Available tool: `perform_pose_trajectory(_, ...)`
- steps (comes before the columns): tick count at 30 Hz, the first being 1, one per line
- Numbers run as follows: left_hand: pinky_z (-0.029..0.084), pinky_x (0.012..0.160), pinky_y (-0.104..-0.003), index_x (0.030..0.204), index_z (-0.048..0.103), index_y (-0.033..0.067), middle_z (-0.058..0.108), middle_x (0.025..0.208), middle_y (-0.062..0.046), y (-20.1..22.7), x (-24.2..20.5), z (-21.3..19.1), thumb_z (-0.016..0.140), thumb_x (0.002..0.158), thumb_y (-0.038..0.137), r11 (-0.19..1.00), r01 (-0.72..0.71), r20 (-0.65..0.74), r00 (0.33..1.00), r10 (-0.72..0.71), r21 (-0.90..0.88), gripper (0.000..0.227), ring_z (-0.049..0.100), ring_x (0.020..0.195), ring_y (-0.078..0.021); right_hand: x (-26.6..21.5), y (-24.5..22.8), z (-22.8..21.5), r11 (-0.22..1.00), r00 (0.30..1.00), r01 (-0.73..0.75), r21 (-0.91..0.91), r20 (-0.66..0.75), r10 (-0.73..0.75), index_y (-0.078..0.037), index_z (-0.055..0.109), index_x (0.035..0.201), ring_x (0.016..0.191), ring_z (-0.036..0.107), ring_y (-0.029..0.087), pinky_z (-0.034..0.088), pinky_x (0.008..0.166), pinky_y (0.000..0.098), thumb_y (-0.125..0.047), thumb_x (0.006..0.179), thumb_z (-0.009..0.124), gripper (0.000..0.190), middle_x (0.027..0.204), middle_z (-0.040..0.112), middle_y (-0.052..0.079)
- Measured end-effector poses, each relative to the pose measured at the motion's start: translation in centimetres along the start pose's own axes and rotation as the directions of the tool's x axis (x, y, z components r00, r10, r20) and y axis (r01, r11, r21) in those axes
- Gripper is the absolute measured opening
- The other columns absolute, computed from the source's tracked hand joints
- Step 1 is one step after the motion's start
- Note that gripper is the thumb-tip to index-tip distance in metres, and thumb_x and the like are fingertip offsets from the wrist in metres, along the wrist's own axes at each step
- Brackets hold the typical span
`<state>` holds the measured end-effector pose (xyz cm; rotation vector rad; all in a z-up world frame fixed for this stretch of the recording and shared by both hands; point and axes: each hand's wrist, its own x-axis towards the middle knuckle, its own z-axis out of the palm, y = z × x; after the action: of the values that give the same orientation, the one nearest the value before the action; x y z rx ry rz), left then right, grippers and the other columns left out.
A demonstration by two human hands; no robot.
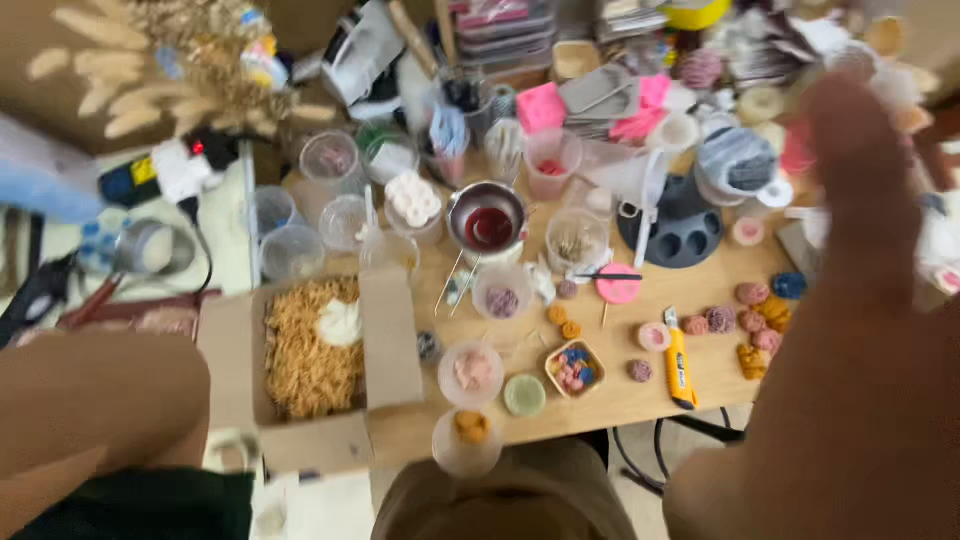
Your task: The person packages small shaped candles by placing them into plastic containers filled with shredded paper, closing the lids, and securing them with ribbon.
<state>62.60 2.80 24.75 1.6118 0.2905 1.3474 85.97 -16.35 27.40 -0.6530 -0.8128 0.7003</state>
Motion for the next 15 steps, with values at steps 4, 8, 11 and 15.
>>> perform_pose_trajectory(4,0.032,0.108,-0.034,0.139,0.055,0.0022,0.056,0.135,-0.01,-1.5,3.4,5.0,0.038,0.107,0.042,1.0,0.013,-0.047,0.999,-0.012,0.021,0.054,0.046,0.126,-0.0194,5.0,-1.1,-4.7,0.995,0.99,0.067,-0.071,0.131,-0.057,0.0,0.054,0.144,0.129,0.059,0.02,0.054,0.105,0.0344,-0.023,0.105,0.072,0.049,0.137,0.061,0.009)
perform_pose_trajectory(8,0.027,0.112,-0.035,0.142,0.054,0.0022,0.054,0.14,-0.01,-5.2,7.8,10.6,0.032,0.106,0.045,1.0,-0.018,-0.123,0.992,0.017,-0.005,0.06,0.042,0.131,-0.02,11.3,-3.6,-10.2,0.96,0.951,0.18,-0.216,0.286,-0.115,0.0,0.058,0.14,0.126,0.06,0.019,0.053,0.104,0.0325,-0.019,0.105,0.071,0.042,0.134,0.063,0.008)
perform_pose_trajectory(11,0.024,0.115,-0.036,0.144,0.052,0.0022,0.052,0.144,-0.01,-6.4,9.2,12.0,0.028,0.105,0.048,0.999,-0.022,-0.158,0.987,0.029,0.049,0.065,0.039,0.136,-0.0205,14.0,-2.8,-13.1,0.948,0.923,0.228,-0.22,0.358,-0.14,-0.001,0.06,0.138,0.123,0.061,0.017,0.053,0.103,0.0311,-0.016,0.106,0.07,0.037,0.132,0.064,0.007)
perform_pose_trajectory(15,0.02,0.118,-0.037,0.146,0.05,0.0022,0.05,0.149,-0.011,-6.4,10.8,13.5,0.023,0.104,0.052,0.993,0.055,-0.146,0.988,-0.039,0.103,0.071,0.036,0.142,-0.0211,15.1,-2.3,-15.9,0.933,0.93,0.249,-0.259,0.333,-0.156,-0.001,0.063,0.135,0.12,0.062,0.016,0.052,0.103,0.0292,-0.012,0.107,0.068,0.031,0.128,0.067,0.006)
